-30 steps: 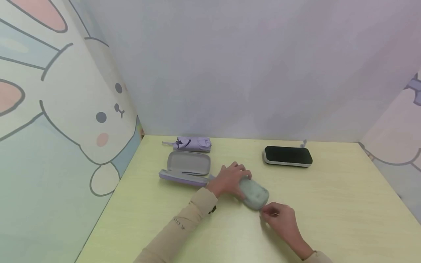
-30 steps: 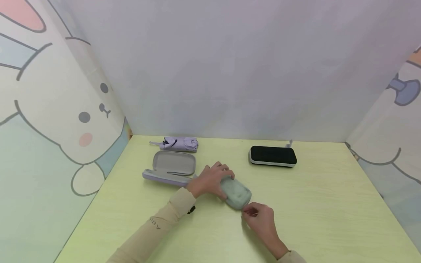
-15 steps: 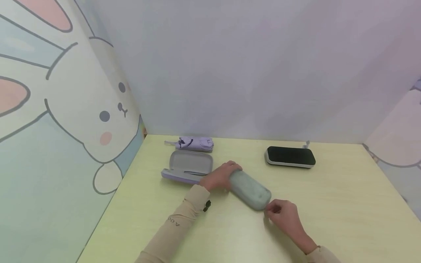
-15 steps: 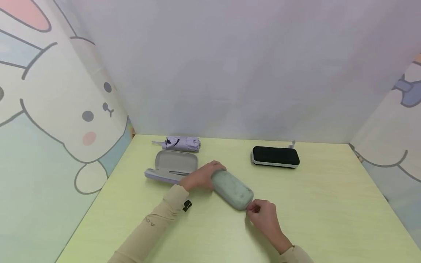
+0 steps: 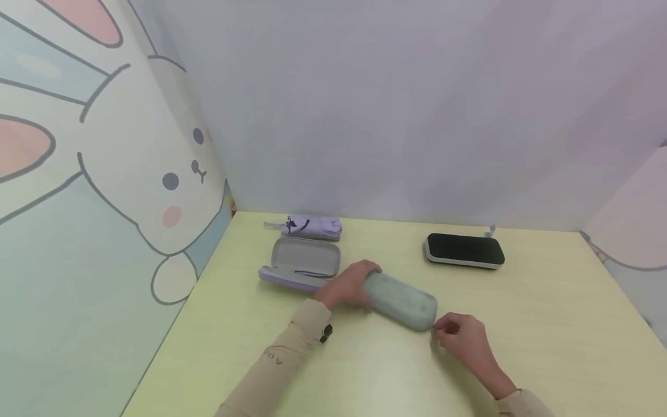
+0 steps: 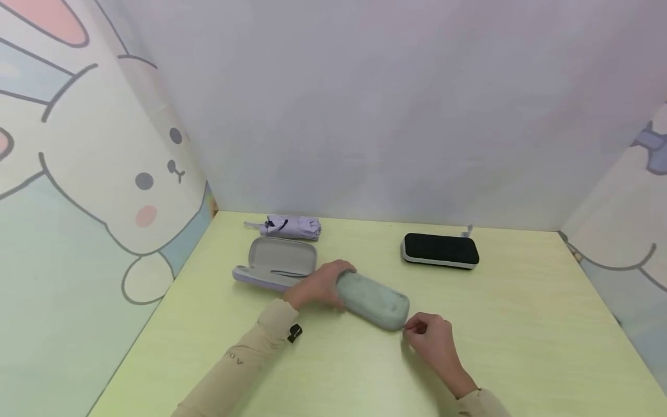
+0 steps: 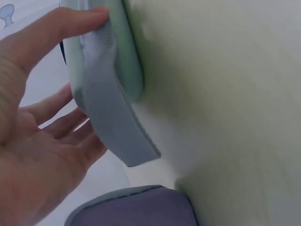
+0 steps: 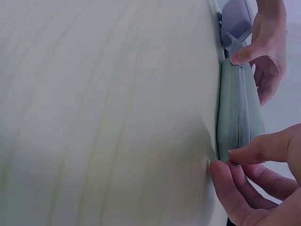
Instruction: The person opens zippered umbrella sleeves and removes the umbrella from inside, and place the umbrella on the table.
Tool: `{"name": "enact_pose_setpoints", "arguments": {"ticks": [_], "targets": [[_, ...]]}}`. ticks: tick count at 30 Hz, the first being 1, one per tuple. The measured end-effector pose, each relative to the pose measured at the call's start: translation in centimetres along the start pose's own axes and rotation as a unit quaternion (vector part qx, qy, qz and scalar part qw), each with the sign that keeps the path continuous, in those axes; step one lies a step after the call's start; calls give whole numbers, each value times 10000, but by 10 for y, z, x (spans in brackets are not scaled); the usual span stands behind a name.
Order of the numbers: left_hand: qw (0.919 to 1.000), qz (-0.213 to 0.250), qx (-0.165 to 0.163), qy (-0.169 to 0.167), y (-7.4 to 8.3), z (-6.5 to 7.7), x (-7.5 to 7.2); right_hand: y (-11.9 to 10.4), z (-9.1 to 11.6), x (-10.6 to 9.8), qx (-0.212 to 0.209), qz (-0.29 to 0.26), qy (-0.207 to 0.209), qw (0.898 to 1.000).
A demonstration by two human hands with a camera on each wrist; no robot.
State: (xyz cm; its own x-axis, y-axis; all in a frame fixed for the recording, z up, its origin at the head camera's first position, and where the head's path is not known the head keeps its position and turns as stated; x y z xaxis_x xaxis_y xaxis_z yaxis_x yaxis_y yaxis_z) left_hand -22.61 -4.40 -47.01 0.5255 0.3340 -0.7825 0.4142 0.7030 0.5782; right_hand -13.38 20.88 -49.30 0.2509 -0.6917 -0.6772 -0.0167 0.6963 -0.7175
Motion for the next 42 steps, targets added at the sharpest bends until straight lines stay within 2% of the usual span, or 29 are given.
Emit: {"name": "enact_pose_setpoints", "arguments": {"ticks": [8, 21, 30, 37, 42], "targets": [[9992, -166, 65, 363, 2, 5, 7, 6, -3, -5, 109, 29, -120, 9999], [9957, -164, -124, 899, 0, 7, 15, 3, -3, -9, 196, -57, -244, 9995], [9945, -111, -151, 1026, 1, 10, 17, 1, -1, -8, 196, -125, -128, 9996], [9931, -12, -205, 1156, 3, 12, 18, -6, 1, 0, 15, -529, 94, 9986], [9924, -4, -254, 1200, 3, 12, 21, -12, 0, 6, -44, -593, 89, 9982]]}}
Point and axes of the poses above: each hand's wrist, its own z-axis away from the middle knuckle, its own x-axis out of the palm, y = z × x, the point moved 2 cm from there along -z, towards the middle knuckle, and after that the axes turned 12 degrees about -y, right-handed, at the moved point
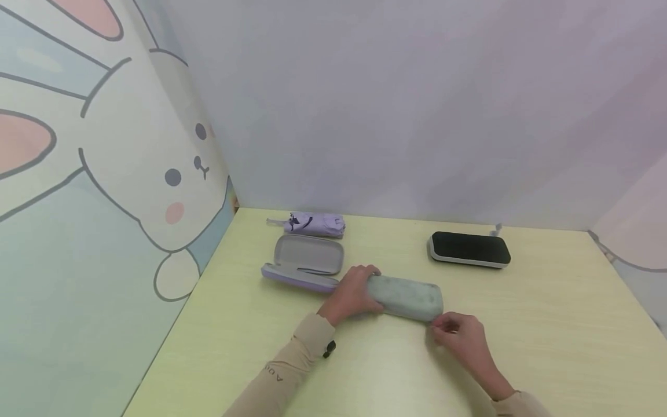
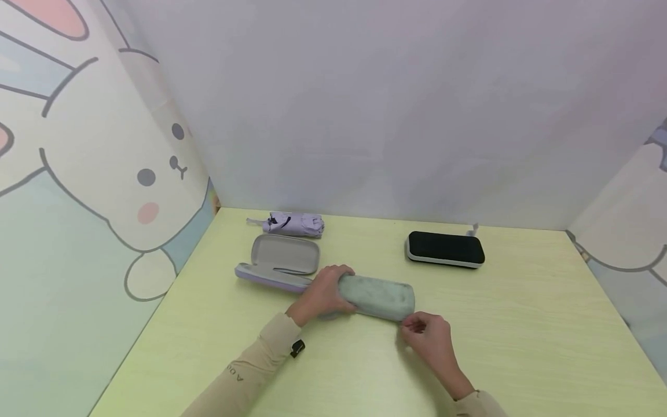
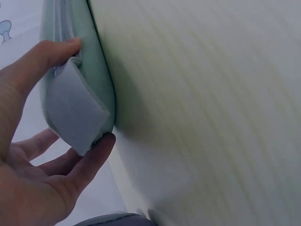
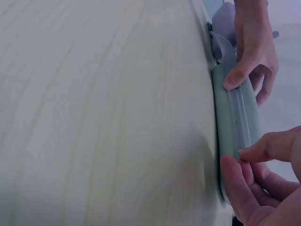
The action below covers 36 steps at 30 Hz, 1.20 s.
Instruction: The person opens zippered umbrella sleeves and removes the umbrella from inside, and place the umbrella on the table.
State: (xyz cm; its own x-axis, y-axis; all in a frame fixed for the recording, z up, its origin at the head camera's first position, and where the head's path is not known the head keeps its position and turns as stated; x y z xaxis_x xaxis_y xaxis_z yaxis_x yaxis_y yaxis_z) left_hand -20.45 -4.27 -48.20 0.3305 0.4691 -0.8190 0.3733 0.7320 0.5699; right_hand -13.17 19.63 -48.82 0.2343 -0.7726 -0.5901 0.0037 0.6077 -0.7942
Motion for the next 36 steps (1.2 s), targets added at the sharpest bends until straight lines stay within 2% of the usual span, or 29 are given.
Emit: {"name": "enact_pose_setpoints", "arguments": {"ticks": [12, 17, 28, 32, 36], "targets": [[9996, -255, -46, 147, 2, 1, -1, 2, -2, 6, -134, 105, 232, 9996], [9996, -250, -103, 113, 3, 2, -1, 0, -2, 8, -212, 13, 280, 9994], [9985, 119, -245, -469, 9, 6, -7, 2, -3, 10, -149, 16, 342, 9993], [9981, 350, -337, -389, 8, 8, -8, 1, -3, 10, -106, -26, 318, 9994], [9976, 552, -384, -162, 5, 9, -6, 0, -4, 12, -65, -70, 322, 9994]]}}
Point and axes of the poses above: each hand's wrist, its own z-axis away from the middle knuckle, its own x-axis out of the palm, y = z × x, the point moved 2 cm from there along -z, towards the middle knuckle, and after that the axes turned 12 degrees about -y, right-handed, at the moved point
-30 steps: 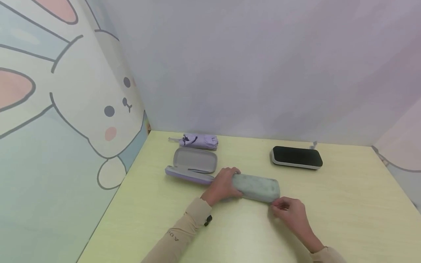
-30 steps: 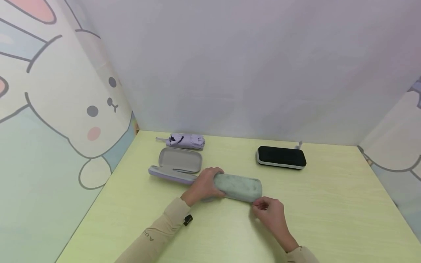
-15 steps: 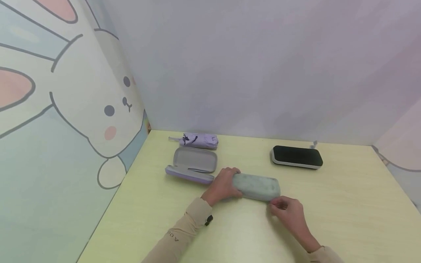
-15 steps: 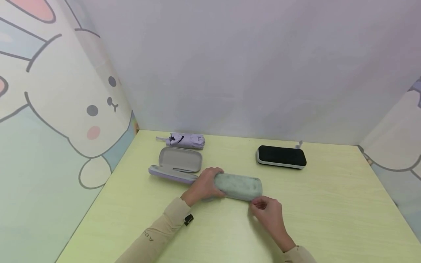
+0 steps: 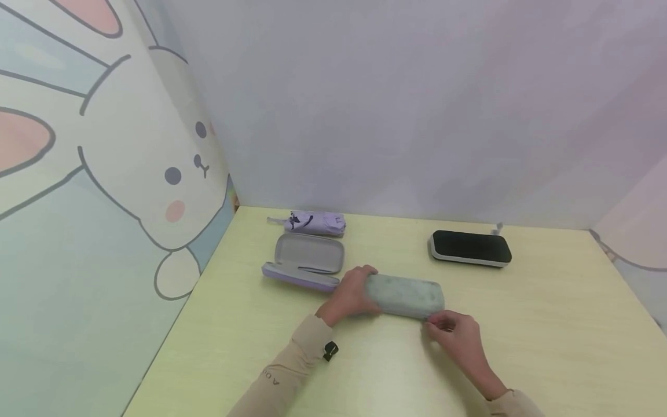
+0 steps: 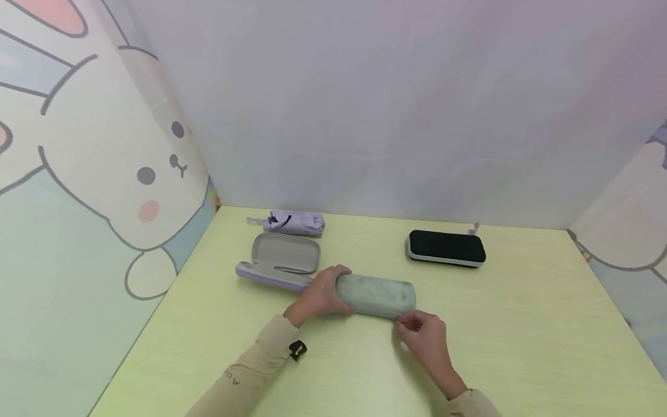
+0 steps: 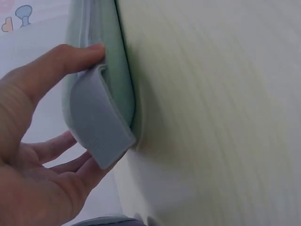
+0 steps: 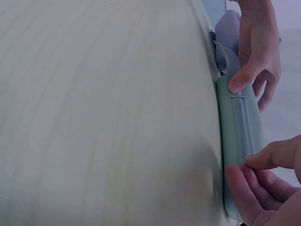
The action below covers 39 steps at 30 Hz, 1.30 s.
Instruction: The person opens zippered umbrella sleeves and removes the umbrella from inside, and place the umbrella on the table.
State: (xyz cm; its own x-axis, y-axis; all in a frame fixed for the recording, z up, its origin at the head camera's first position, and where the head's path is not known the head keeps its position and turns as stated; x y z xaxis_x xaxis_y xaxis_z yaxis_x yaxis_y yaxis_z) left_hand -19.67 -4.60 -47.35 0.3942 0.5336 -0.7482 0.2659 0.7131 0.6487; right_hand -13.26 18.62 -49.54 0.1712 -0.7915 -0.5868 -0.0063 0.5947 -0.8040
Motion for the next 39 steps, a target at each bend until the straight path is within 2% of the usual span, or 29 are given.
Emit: {"name": "enact_pose_setpoints", "arguments": {"ticks": [4, 13, 22, 31, 39], "targets": [[9998, 104, 19, 149, -2, 0, 2, -5, 1, 2, 26, -165, -7, 9999], [9993, 252, -93, 264, -4, 0, 4, -11, -1, 12, -232, -311, 43, 9992], [9988, 304, 92, 382, -5, 2, 3, -12, -4, 22, -470, -303, 126, 9984], [9990, 329, 25, 304, -6, 2, 2, -21, -7, 29, -704, -360, 143, 9968], [9989, 373, -13, 286, -5, 0, 2, -28, -7, 32, -729, -372, 169, 9965]]}}
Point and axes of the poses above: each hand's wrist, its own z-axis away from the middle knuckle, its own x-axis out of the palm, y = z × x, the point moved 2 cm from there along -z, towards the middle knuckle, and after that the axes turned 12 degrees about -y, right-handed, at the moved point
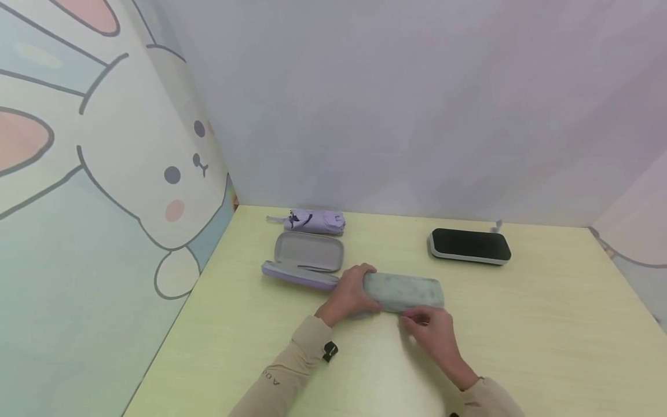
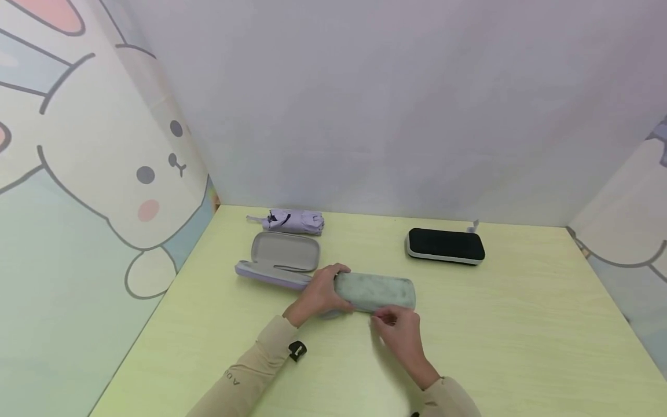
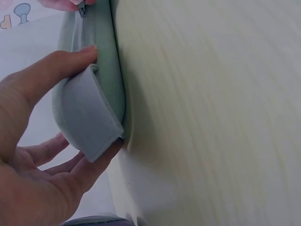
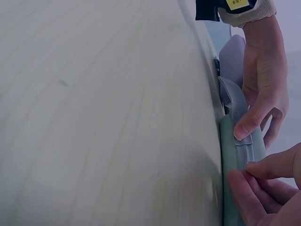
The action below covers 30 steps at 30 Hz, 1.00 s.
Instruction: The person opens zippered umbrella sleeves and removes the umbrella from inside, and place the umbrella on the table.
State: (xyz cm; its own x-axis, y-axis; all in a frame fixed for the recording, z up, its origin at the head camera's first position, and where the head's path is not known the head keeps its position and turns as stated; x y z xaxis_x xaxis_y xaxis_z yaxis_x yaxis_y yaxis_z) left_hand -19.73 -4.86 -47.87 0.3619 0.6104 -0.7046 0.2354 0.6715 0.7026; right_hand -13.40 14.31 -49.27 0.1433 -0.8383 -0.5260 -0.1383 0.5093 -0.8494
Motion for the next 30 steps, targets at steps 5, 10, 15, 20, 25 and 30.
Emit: {"name": "enact_pose_setpoints", "arguments": {"ticks": [5, 10, 15, 20, 25, 30], "targets": [[10000, -19, -5, -7, 0, 1, 0, -4, -2, 4, 47, -66, -81, 9999], [10000, -18, -19, 23, -1, 2, 1, -6, -4, 9, -46, -24, -129, 9999], [10000, -36, 28, 68, -2, 2, 2, -8, -6, 14, -184, 9, -105, 9998], [10000, -16, -15, 48, -3, 1, 4, -10, -7, 17, -230, -35, -101, 9997], [10000, 32, -50, 26, -2, 2, 5, -9, -7, 19, -283, -20, -68, 9996], [10000, 52, 2, 47, -3, 3, 4, -10, -9, 23, -582, 103, -50, 9982]]}}
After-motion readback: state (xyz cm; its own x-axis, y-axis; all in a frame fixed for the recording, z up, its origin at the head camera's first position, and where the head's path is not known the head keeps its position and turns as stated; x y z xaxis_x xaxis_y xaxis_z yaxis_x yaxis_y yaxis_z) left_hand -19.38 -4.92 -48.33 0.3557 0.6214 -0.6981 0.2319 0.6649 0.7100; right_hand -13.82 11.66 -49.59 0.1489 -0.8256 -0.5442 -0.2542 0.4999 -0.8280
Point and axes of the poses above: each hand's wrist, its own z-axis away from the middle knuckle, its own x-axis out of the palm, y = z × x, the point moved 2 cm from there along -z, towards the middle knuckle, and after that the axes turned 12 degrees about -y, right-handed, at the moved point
